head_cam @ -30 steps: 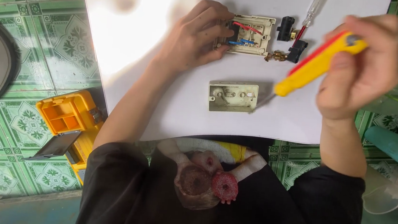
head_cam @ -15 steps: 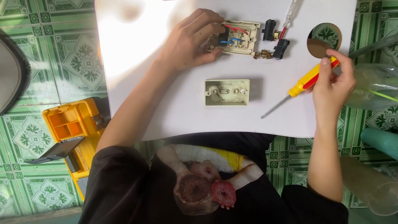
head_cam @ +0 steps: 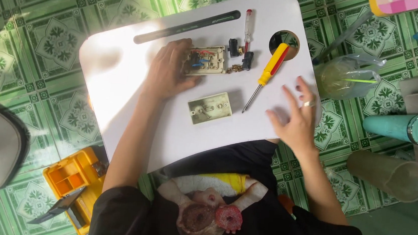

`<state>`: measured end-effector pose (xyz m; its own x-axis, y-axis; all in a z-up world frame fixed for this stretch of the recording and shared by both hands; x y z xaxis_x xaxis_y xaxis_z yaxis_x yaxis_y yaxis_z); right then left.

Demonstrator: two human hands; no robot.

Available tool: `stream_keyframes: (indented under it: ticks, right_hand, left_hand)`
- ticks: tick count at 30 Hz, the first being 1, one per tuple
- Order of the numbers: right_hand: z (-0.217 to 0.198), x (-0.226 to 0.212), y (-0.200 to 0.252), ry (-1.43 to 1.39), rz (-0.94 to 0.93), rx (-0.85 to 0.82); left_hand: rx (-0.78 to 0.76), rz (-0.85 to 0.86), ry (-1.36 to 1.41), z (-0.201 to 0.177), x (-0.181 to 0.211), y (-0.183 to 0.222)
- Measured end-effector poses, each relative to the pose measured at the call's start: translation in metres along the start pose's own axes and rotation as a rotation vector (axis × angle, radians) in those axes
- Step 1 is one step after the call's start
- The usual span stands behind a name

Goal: The person uses a screwdriver to tighten wires inside a disassembled electrical socket. They then retrieve a red wire from a toolbox, strip its end with pliers, and insert it into a terminal block.

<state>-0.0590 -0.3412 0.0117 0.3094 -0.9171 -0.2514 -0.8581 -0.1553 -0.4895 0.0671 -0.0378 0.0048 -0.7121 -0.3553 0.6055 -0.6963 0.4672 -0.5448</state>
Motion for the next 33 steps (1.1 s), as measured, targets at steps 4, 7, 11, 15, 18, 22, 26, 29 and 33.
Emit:
stream_keyframes:
  ticks: [4,7,11,15,18,22,26,29,33]
  right_hand:
    - [0.016,-0.028,0.029,0.064,-0.155,-0.039]
    - [0.018,-0.029,0.046,0.122,-0.220,-0.012]
    - [0.040,-0.023,0.061,0.169,-0.393,0.086]
    - [0.086,0.020,0.087,0.270,-0.336,0.231]
    - [0.060,0.004,0.059,0.300,-0.302,0.268]
    - [0.031,-0.024,0.037,0.278,-0.264,0.250]
    - [0.025,-0.027,0.036,0.254,-0.233,0.153]
    - [0.020,-0.022,0.038,0.138,-0.262,0.026]
    - [0.005,0.028,0.020,0.011,-0.170,-0.020]
  left_hand:
    - [-0.042,-0.038,-0.039,-0.001,-0.001,-0.003]
    - [-0.055,-0.079,-0.066,0.004,-0.012,0.000]
    - [-0.077,-0.105,-0.066,0.006,-0.014,-0.004]
    - [-0.085,-0.143,-0.069,0.004,-0.023,-0.008]
    - [-0.072,-0.146,-0.037,0.002,-0.024,-0.013]
    - [-0.073,-0.143,0.010,0.000,-0.019,-0.007]
    - [-0.094,-0.123,-0.013,0.004,-0.012,-0.005]
    - [-0.126,-0.211,-0.012,-0.006,-0.004,0.003]
    - [-0.080,-0.555,-0.026,-0.052,-0.002,0.055]
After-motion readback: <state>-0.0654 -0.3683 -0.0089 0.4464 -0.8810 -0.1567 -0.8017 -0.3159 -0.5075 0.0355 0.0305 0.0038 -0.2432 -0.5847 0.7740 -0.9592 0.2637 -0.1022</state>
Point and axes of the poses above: each hand's wrist, its own y-axis away from the middle knuckle, its own z-axis out of the palm, x = y × z, the point moved 8 cm from there along -y, towards the middle knuckle, and after that the axes turned 13 degrees about y, right-handed, at the moved point
